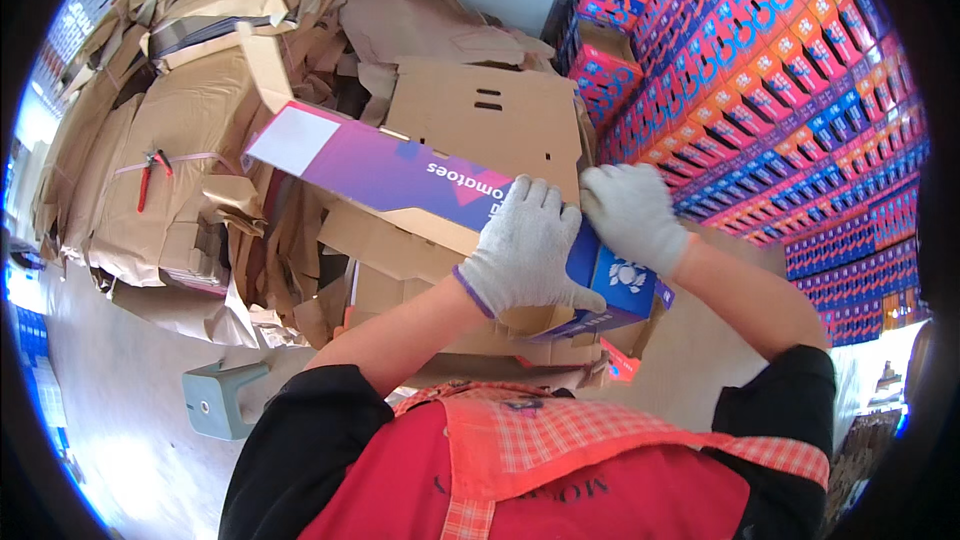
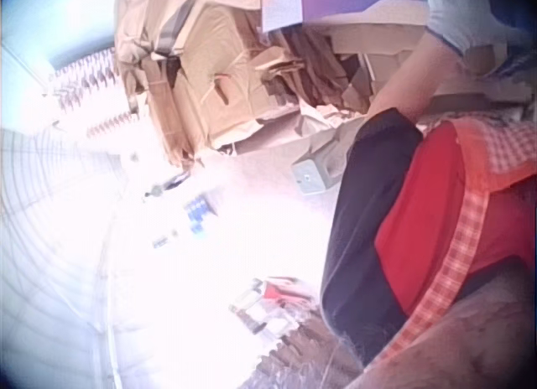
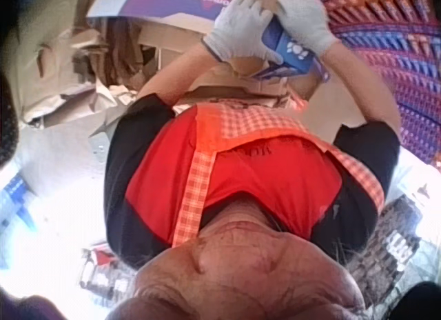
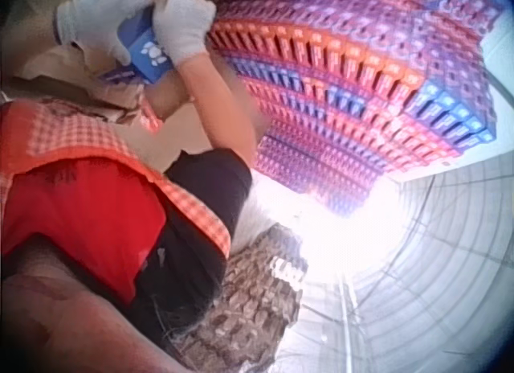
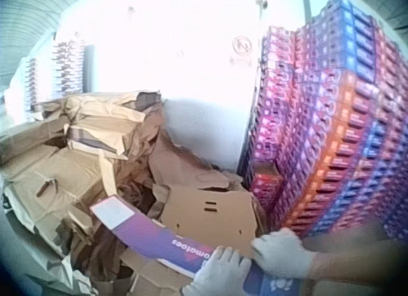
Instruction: The person repeatedly picks flat cardboard pieces, folds them into rectangular boxes, and stacks the finished boxes. The person handles the boxes by hand without tools, working in a warehouse area with stacks of similar boxes nearby.
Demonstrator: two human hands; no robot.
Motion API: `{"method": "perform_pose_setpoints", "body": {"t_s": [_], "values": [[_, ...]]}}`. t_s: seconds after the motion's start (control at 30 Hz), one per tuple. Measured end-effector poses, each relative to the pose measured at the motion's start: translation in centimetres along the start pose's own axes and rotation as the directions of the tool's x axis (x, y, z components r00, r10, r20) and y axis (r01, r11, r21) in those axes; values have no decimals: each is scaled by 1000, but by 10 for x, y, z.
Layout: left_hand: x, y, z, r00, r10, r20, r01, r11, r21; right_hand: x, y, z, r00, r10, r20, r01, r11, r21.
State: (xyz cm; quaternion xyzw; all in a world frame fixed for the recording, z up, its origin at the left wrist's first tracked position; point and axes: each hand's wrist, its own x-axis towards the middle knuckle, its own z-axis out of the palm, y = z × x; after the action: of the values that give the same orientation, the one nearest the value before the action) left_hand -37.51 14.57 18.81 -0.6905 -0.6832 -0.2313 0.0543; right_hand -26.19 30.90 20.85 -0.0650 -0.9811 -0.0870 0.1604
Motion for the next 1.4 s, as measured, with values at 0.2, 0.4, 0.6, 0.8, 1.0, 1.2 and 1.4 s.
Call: {"method": "perform_pose_setpoints", "body": {"t_s": [0.2, 0.4, 0.6, 0.8, 1.0, 1.2, 1.4], "values": [[-3, -4, 5, 974, -50, -219, -20, 952, -306, 16, -17, 6, 910, 390, 140, -414, 849, 327], [-53, -40, -1, 913, -148, -379, -57, 876, -479, 0, -48, -19, 972, 153, 179, -223, 837, 500], [-198, -19, -30, 931, -209, 301, 218, 976, 2, -34, 50, 36, 892, 372, 258, -343, 183, 921], [-157, 4, -47, 968, -229, -100, 214, 967, -137, -101, -44, 131, 501, 273, 822, -846, -46, 531], [-70, 53, 11, 971, 146, -191, -192, 949, -250, -100, -22, 67, 720, 688, 91, -484, 404, 776], [-47, 61, 60, 872, -15, -489, -232, 867, -441, -84, -41, -24, 955, 203, -217, -78, 876, 476], [-48, 74, 85, 883, -352, -310, 91, 777, -623, -52, -41, -46, 915, 221, 337, -391, 687, 613]]}}
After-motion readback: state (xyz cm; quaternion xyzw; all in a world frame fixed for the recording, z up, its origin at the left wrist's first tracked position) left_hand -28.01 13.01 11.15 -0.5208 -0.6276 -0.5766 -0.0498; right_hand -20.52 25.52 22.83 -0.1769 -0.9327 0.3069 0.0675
